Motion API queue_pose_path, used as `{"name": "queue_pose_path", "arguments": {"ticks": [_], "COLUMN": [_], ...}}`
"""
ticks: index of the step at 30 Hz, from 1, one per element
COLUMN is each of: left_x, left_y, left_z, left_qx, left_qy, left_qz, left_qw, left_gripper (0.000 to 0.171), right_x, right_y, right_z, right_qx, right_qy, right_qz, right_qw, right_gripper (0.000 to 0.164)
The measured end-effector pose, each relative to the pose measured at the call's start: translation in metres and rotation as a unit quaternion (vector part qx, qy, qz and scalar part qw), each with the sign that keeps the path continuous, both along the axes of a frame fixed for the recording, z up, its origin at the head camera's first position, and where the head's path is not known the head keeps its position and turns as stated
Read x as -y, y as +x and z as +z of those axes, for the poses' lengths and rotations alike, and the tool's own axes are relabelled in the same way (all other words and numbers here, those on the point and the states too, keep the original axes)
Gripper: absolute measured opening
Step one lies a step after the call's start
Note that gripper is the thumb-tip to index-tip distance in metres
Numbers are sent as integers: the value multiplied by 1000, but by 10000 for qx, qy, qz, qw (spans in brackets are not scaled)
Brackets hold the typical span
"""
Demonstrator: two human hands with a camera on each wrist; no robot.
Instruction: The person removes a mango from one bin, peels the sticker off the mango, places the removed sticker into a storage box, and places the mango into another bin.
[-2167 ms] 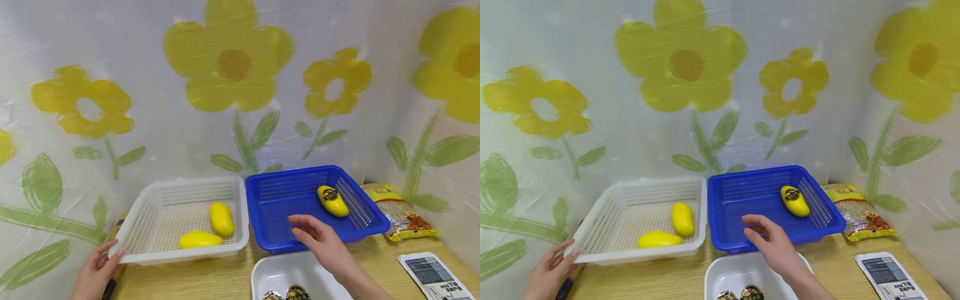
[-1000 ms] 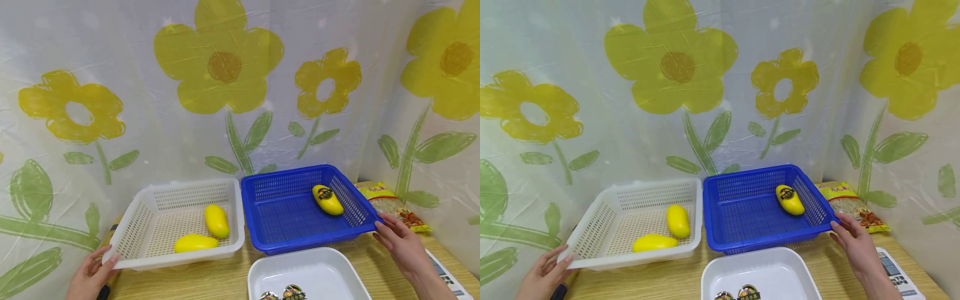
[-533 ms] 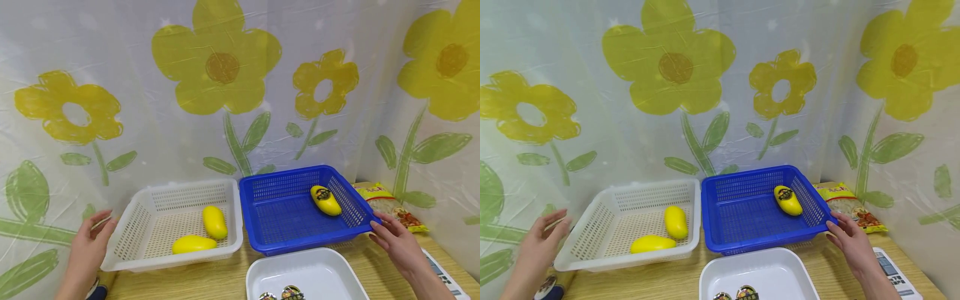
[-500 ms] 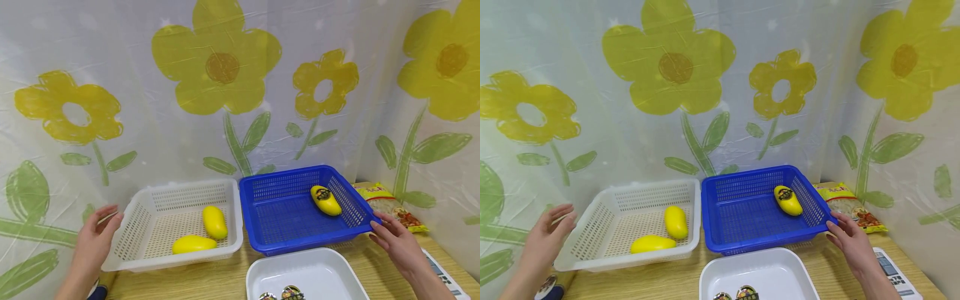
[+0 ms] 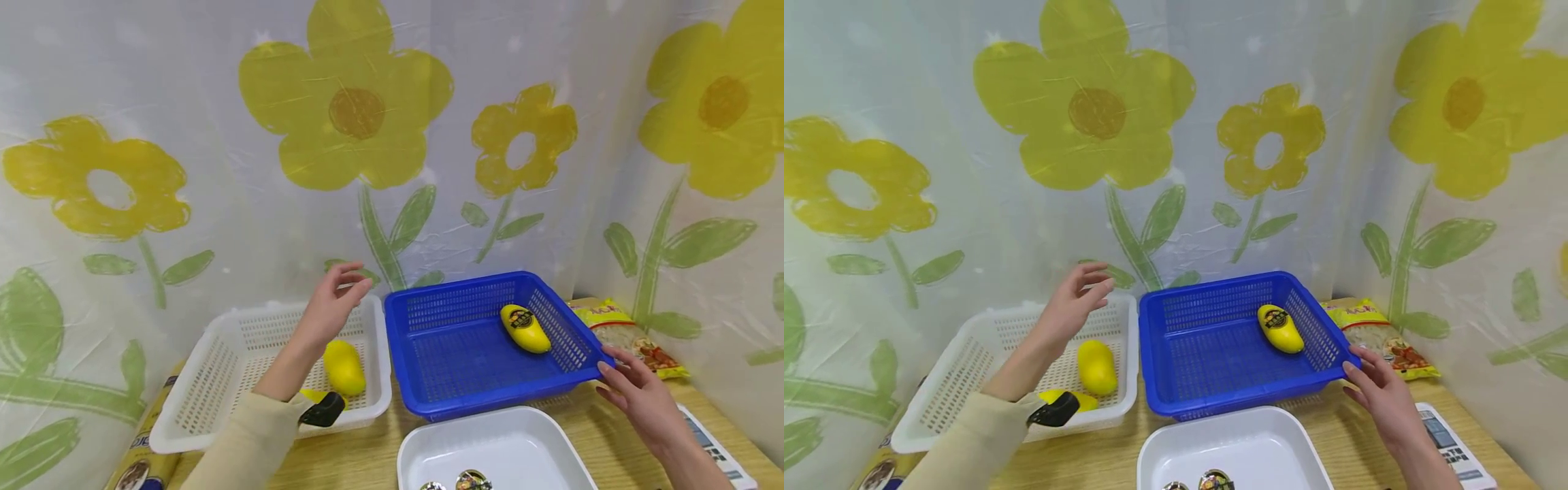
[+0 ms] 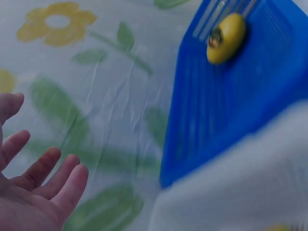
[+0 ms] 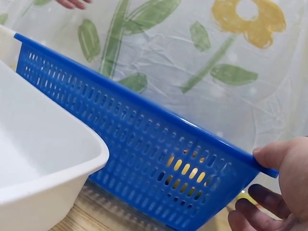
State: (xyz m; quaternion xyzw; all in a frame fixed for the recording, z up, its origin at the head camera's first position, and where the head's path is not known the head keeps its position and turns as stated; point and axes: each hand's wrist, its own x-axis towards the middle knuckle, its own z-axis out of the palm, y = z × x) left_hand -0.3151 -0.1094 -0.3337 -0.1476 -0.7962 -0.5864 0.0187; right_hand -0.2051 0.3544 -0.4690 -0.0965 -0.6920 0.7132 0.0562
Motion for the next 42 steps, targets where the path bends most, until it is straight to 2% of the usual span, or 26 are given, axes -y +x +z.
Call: {"name": "queue_pose_path", "arguments": {"ticks": [5,10,15,21,26,33,38,42], "left_x": [-56,-96,-131,-170,-190,-208,-221,-229], "left_y": [-16,-29,-45,-60,-64,-64,-66,-69], "left_z": [-6,-17,-36,-61,-78,-97,-107,-110], "left_qx": [145,265,494,871,1219,1791,1959,1994], "left_qy": [264,441,536,885,888,994,865,697], "left_qz": [-214,-540,-721,-598,-511,-626,-769,-878], "left_qw": [9993,9972,9947,9905,9872,9768,9738,9735], "left_gripper": [44,44,45,47,50,51,49,46], "right_x": [-2,-5,-6,-5,-2,1,0,1], "right_y": [3,3,2,1,1,1,2,0], "right_z": [-2,-2,1,3,2,1,0,1], "right_qx": [21,-84,-280,-337,-175,-75,-32,-30], "right_qy": [65,153,98,113,218,465,520,601], "right_qz": [-44,-78,-57,-82,-130,-119,-166,-187], "right_qw": [10000,9998,9995,9993,9995,9988,9985,9980], "right_gripper": [49,52,47,47,52,56,54,51]}}
